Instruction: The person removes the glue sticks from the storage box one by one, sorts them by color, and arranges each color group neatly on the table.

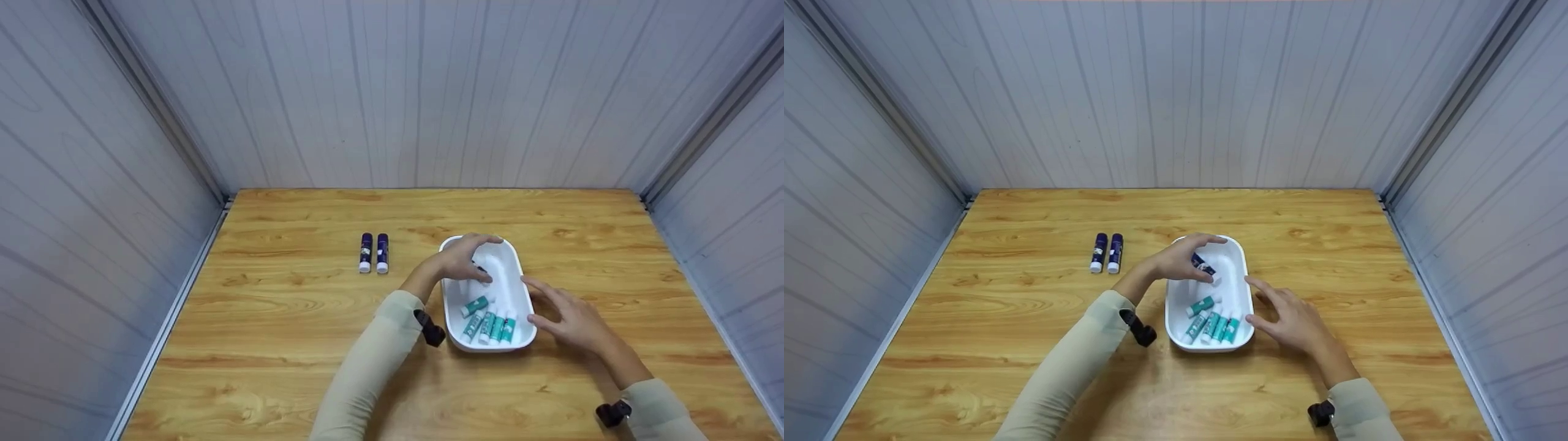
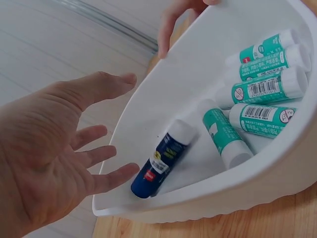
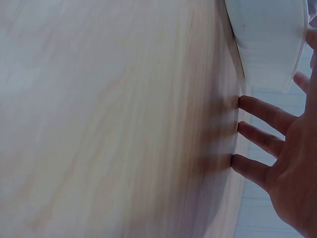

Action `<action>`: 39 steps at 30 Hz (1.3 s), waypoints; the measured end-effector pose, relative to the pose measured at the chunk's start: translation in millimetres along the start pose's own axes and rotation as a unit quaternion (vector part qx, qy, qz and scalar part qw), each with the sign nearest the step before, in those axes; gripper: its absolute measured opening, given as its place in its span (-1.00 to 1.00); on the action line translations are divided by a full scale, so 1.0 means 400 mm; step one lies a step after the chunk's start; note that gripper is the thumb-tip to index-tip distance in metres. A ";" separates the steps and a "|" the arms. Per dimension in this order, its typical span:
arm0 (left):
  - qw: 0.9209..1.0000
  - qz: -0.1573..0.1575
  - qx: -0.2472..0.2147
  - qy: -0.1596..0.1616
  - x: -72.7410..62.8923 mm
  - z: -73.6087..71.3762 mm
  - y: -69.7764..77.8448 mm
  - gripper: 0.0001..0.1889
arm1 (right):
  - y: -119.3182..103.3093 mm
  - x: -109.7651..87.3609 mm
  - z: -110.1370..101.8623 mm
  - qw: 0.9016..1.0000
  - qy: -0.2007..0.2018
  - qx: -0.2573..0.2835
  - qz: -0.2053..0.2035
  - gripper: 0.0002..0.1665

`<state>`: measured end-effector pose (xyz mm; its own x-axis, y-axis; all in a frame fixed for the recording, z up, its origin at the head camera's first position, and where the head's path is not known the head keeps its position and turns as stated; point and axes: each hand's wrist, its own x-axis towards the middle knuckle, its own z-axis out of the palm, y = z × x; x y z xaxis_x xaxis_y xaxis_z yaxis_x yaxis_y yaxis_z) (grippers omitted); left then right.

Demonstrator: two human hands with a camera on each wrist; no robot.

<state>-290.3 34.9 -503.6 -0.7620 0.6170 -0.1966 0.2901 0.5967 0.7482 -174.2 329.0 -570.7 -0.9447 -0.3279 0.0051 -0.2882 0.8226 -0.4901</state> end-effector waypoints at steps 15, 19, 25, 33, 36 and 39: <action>0.994 -0.083 -0.028 0.061 -0.006 0.037 0.012 -0.05 | -0.003 0.001 -0.007 1.000 -0.003 -0.001 0.003 -0.13; 0.993 -0.090 -0.033 0.074 -0.005 0.042 0.014 -0.05 | -0.004 0.002 -0.010 1.000 -0.003 -0.002 0.003 -0.13; 0.993 -0.082 -0.016 0.084 -0.004 0.053 0.014 -0.05 | -0.002 0.001 -0.005 1.000 -0.001 -0.001 0.004 -0.13; 0.991 -0.088 0.009 0.099 -0.005 0.064 0.015 -0.06 | -0.002 0.003 -0.004 1.000 -0.004 0.004 0.006 -0.12; 0.991 -0.104 -0.003 0.089 0.005 0.063 0.011 -0.02 | -0.002 0.002 -0.003 1.000 -0.008 0.006 0.009 -0.11; 0.991 -0.113 -0.006 0.074 0.004 0.059 0.015 0.01 | -0.001 0.001 -0.003 1.000 -0.010 0.004 0.010 -0.11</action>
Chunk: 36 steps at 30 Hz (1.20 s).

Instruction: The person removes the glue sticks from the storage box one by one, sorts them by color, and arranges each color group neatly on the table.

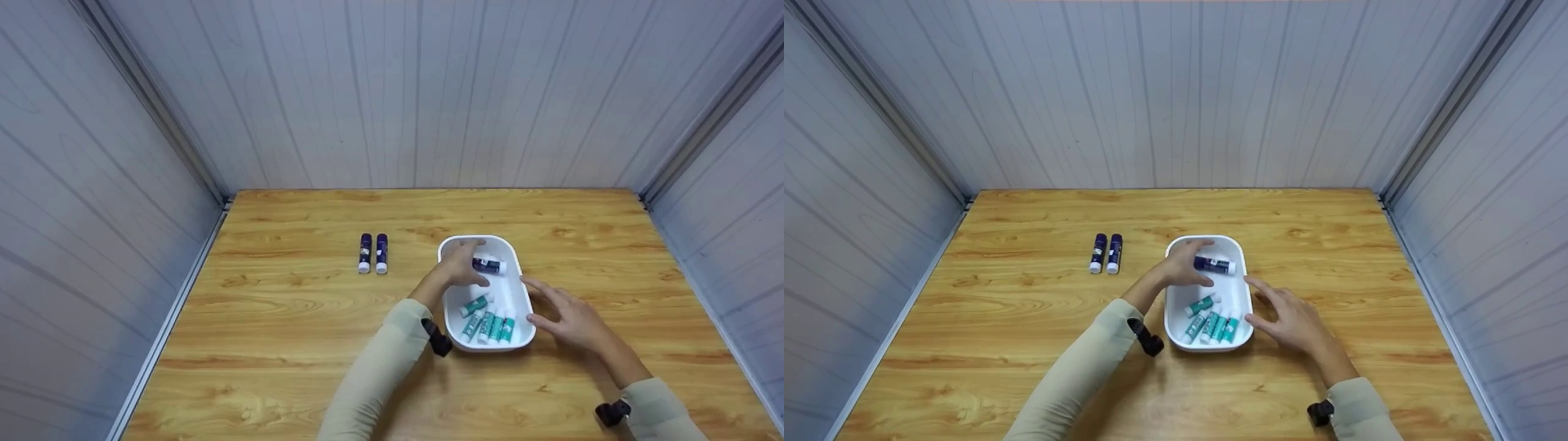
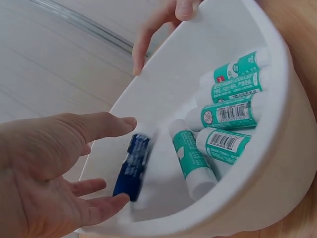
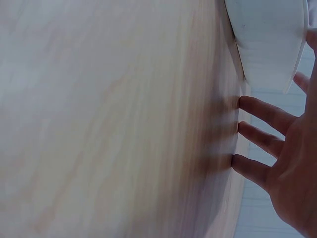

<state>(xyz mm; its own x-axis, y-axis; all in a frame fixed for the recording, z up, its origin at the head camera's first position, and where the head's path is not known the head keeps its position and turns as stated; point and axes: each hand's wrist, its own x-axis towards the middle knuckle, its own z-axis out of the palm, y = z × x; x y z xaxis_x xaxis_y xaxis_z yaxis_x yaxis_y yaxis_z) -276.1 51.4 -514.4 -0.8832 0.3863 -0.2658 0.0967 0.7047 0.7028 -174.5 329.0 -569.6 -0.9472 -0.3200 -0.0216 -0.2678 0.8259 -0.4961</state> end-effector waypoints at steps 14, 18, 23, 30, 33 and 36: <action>0.981 -0.016 0.120 -0.153 0.011 -0.040 0.013 -0.04 | 0.001 0.001 0.006 1.000 -0.001 0.001 0.001 -0.12; 0.973 -0.013 0.137 -0.186 0.018 -0.047 0.016 -0.09 | 0.005 0.001 0.008 1.000 0.005 0.001 -0.005 -0.12; 0.960 0.019 0.179 -0.213 0.031 -0.049 0.013 -0.11 | 0.004 0.001 0.007 1.000 0.011 -0.001 -0.014 -0.13; 0.956 0.066 0.181 -0.220 0.045 -0.039 -0.002 -0.20 | -0.004 0.001 0.005 1.000 0.008 0.001 -0.012 -0.13; 0.956 0.080 0.166 -0.227 0.048 -0.037 -0.008 -0.24 | -0.005 0.000 0.003 1.000 0.007 0.001 -0.009 -0.13; 0.955 0.083 0.162 -0.234 0.050 -0.038 -0.008 -0.26 | -0.003 0.001 0.001 1.000 0.008 -0.002 -0.012 -0.14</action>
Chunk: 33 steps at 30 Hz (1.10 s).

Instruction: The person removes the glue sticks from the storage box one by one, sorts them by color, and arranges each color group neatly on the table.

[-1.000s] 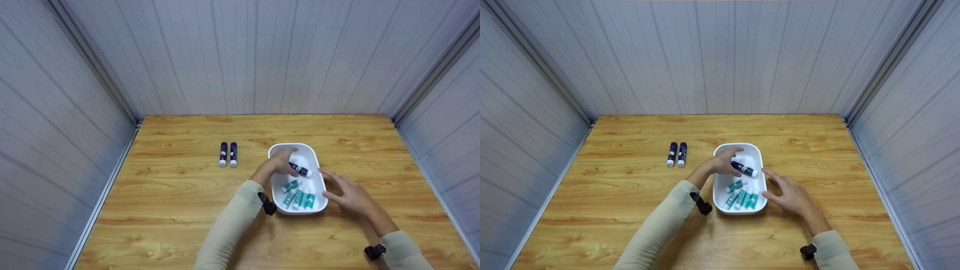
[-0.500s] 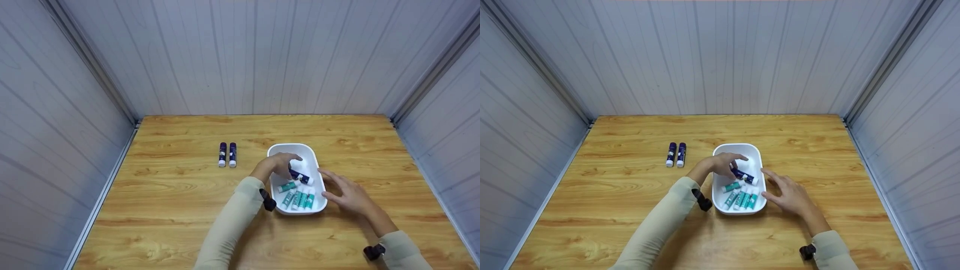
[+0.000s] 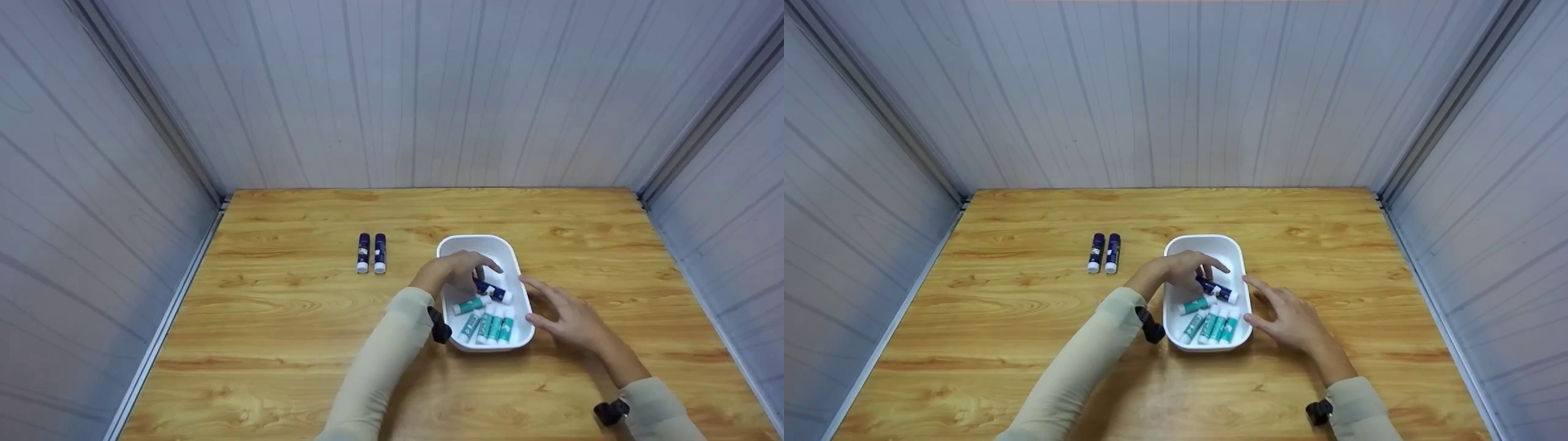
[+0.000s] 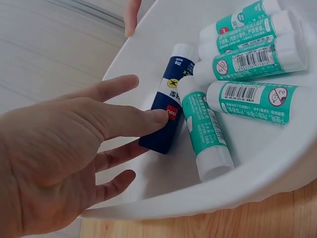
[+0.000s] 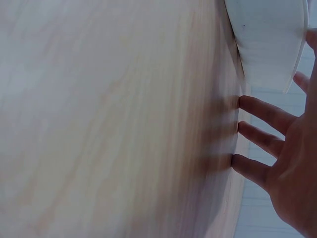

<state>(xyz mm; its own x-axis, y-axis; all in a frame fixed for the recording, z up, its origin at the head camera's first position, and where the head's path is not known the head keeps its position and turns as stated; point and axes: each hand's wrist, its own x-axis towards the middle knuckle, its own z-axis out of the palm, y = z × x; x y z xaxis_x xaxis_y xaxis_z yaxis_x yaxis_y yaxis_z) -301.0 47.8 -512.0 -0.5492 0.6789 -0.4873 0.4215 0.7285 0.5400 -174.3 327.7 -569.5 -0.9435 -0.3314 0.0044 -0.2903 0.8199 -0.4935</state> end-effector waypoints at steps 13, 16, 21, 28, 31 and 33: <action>0.993 -0.115 0.003 -0.013 -0.007 0.002 0.036 -0.23 | 0.011 0.002 0.005 1.000 0.001 0.000 -0.001 -0.12; 0.993 -0.113 -0.005 -0.021 -0.003 -0.002 0.035 -0.19 | 0.010 0.001 0.005 1.000 0.000 0.001 0.002 -0.13; 0.993 -0.106 -0.031 -0.037 0.012 -0.006 0.026 -0.08 | 0.011 -0.001 0.004 1.000 -0.005 -0.001 0.008 -0.13; 0.985 -0.145 -0.071 -0.054 0.013 -0.008 0.028 0.13 | 0.010 -0.001 0.003 1.000 -0.008 -0.001 0.011 -0.12; 0.981 -0.161 -0.090 -0.060 0.012 -0.008 0.034 0.13 | 0.009 -0.002 0.002 1.000 -0.006 -0.001 0.008 -0.12; 0.980 -0.163 -0.097 -0.058 0.015 -0.007 0.035 0.13 | 0.008 -0.002 0.003 1.000 -0.002 -0.002 0.004 -0.12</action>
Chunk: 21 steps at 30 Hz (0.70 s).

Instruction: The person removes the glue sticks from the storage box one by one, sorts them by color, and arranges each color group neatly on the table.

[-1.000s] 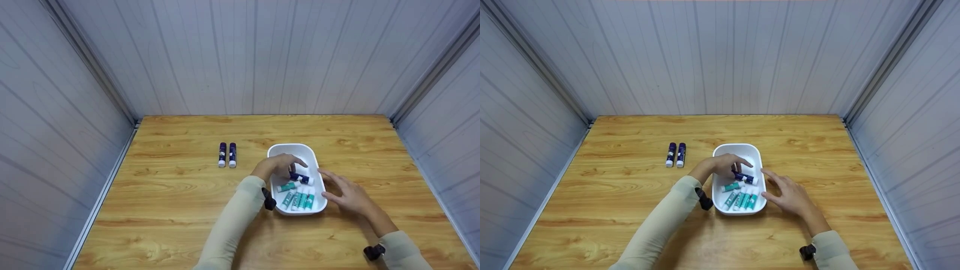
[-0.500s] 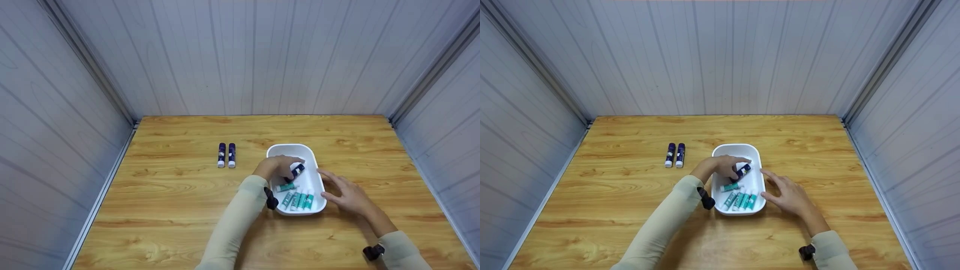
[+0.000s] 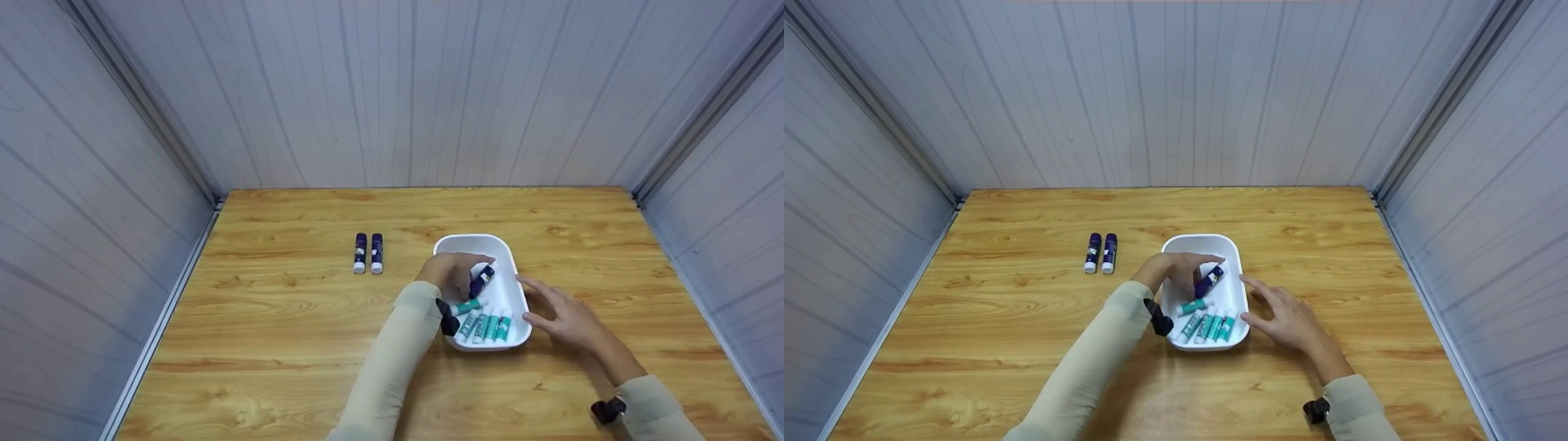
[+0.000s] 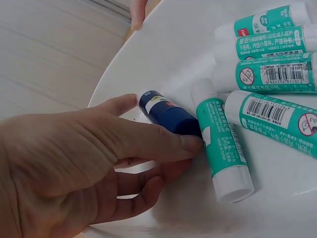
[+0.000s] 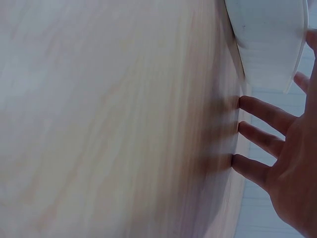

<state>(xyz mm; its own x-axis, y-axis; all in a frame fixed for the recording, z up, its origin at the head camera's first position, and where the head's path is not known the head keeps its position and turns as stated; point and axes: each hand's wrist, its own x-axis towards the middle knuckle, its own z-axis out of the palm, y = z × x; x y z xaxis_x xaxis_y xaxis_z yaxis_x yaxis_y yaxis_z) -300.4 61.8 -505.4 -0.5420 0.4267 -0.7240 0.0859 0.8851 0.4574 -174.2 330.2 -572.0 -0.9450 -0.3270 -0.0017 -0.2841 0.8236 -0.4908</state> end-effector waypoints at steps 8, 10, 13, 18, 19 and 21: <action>0.999 0.023 0.002 0.027 0.005 -0.002 -0.012 0.09 | -0.001 0.001 0.005 1.000 0.003 0.005 -0.004 -0.12; 0.999 0.031 0.007 0.031 0.004 -0.006 -0.016 0.08 | -0.003 0.000 0.004 1.000 0.003 0.004 -0.004 -0.13; 0.998 0.055 0.013 0.033 0.004 -0.012 -0.022 0.08 | -0.005 0.000 0.003 1.000 0.011 0.003 -0.008 -0.14; 0.995 0.094 0.022 0.031 0.008 -0.021 -0.031 0.08 | -0.006 0.000 0.003 1.000 0.016 0.001 -0.011 -0.15; 0.995 0.097 0.022 0.031 0.010 -0.022 -0.032 0.09 | -0.006 -0.001 0.003 1.000 0.016 0.002 -0.009 -0.15; 0.994 0.098 0.017 0.032 0.012 -0.023 -0.035 0.09 | -0.005 -0.001 0.003 1.000 0.016 0.002 -0.009 -0.14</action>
<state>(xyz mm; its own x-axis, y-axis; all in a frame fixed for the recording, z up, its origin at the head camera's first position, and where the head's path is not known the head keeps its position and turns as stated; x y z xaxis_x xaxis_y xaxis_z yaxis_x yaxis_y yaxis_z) -311.8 49.7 -510.6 -0.5647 0.5801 -0.5871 0.2226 0.7920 0.5685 -173.2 328.0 -572.2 -0.9443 -0.3272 0.0347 -0.3007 0.8155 -0.4946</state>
